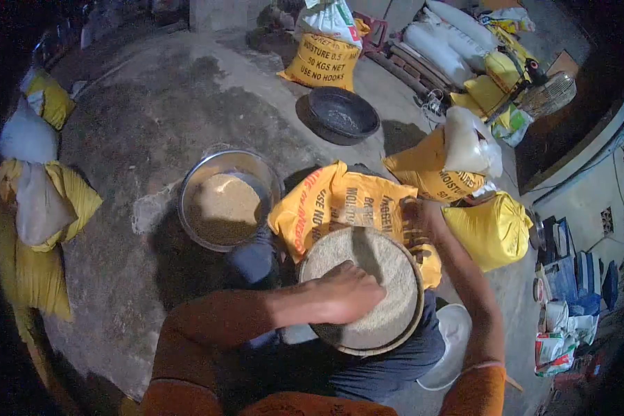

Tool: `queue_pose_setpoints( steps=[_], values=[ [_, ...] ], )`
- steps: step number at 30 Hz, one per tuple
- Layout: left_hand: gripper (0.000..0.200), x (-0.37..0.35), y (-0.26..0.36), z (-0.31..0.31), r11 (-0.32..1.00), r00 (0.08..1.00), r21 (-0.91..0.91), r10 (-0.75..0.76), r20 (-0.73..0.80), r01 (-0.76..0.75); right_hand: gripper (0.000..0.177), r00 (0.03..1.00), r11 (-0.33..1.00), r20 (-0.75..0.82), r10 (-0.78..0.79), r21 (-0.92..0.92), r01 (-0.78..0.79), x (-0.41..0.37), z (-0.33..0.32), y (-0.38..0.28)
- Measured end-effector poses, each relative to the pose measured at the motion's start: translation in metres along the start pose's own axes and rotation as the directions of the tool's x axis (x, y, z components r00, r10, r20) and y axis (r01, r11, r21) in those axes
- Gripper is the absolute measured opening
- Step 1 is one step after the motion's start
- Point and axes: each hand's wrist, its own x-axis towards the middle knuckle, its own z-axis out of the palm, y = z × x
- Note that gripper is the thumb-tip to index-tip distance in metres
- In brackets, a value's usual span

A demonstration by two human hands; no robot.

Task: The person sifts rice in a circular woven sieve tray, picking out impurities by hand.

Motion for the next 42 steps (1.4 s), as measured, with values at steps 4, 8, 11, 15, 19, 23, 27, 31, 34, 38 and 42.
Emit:
queue_pose_setpoints(
  steps=[4, 8, 11, 15, 19, 23, 27, 31, 34, 38, 42],
  values=[
    [0.031, 0.03, -0.014, 0.033, 0.977, 0.989, 0.161, -0.13, -0.068, 0.139, 0.032, 0.377, 0.646, -0.555, 0.742, 0.742, -0.18, 0.162, -0.125, -0.111],
    [0.033, 0.05, -0.016, 0.069, 0.971, 0.956, -0.171, -0.202, -0.211, 0.167, 0.04, 0.42, 0.727, -0.628, 0.655, 0.675, -0.124, 0.159, -0.116, -0.12],
    [0.03, 0.036, 0.002, 0.033, 0.96, 0.976, -0.233, -0.186, -0.117, 0.155, 0.045, 0.633, 0.932, -0.774, 0.017, -0.217, -0.29, 0.075, -0.045, -0.025],
    [0.027, 0.034, -0.001, 0.037, 0.999, 0.989, -0.005, -0.039, -0.143, 0.039, 0.028, 0.427, 0.827, -0.71, 0.56, 0.446, -0.343, -0.037, 0.078, -0.153],
    [0.025, 0.043, 0.017, 0.02, 0.996, 1.0, 0.083, -0.016, -0.011, 0.017, 0.025, 0.154, 0.789, -0.811, 0.565, 0.475, -0.39, -0.15, 0.164, -0.153],
    [0.026, 0.059, 0.037, 0.024, 0.964, 0.995, 0.254, 0.091, -0.05, -0.075, 0.028, -0.005, 0.685, -0.753, 0.658, 0.601, -0.412, -0.177, 0.212, -0.205],
    [0.042, 0.077, 0.04, 0.016, 0.963, 0.996, 0.253, 0.082, 0.036, -0.088, 0.033, 0.017, 0.707, -0.757, 0.653, 0.602, -0.37, -0.162, 0.202, -0.253],
    [0.054, 0.084, 0.033, 0.002, 0.963, 0.996, 0.258, -0.061, -0.067, 0.076, 0.031, -0.141, 0.892, -0.885, 0.443, 0.452, -0.033, -0.154, 0.148, -0.329],
    [0.054, 0.081, 0.034, -0.009, 0.948, 0.99, 0.296, -0.09, -0.109, 0.118, 0.028, -0.319, 0.968, -0.944, 0.085, 0.002, 0.25, -0.138, 0.1, -0.428],
    [0.05, 0.085, 0.034, -0.011, 0.96, 0.988, 0.253, -0.085, -0.132, 0.117, 0.042, -0.223, 0.707, -0.903, -0.366, -0.426, 0.565, -0.145, 0.104, -0.536],
    [0.052, 0.085, 0.037, -0.006, 0.96, 0.988, 0.242, -0.125, -0.089, 0.143, 0.033, -0.106, 0.326, -0.683, -0.722, -0.472, 0.819, -0.141, 0.095, -0.573]
  ],
)
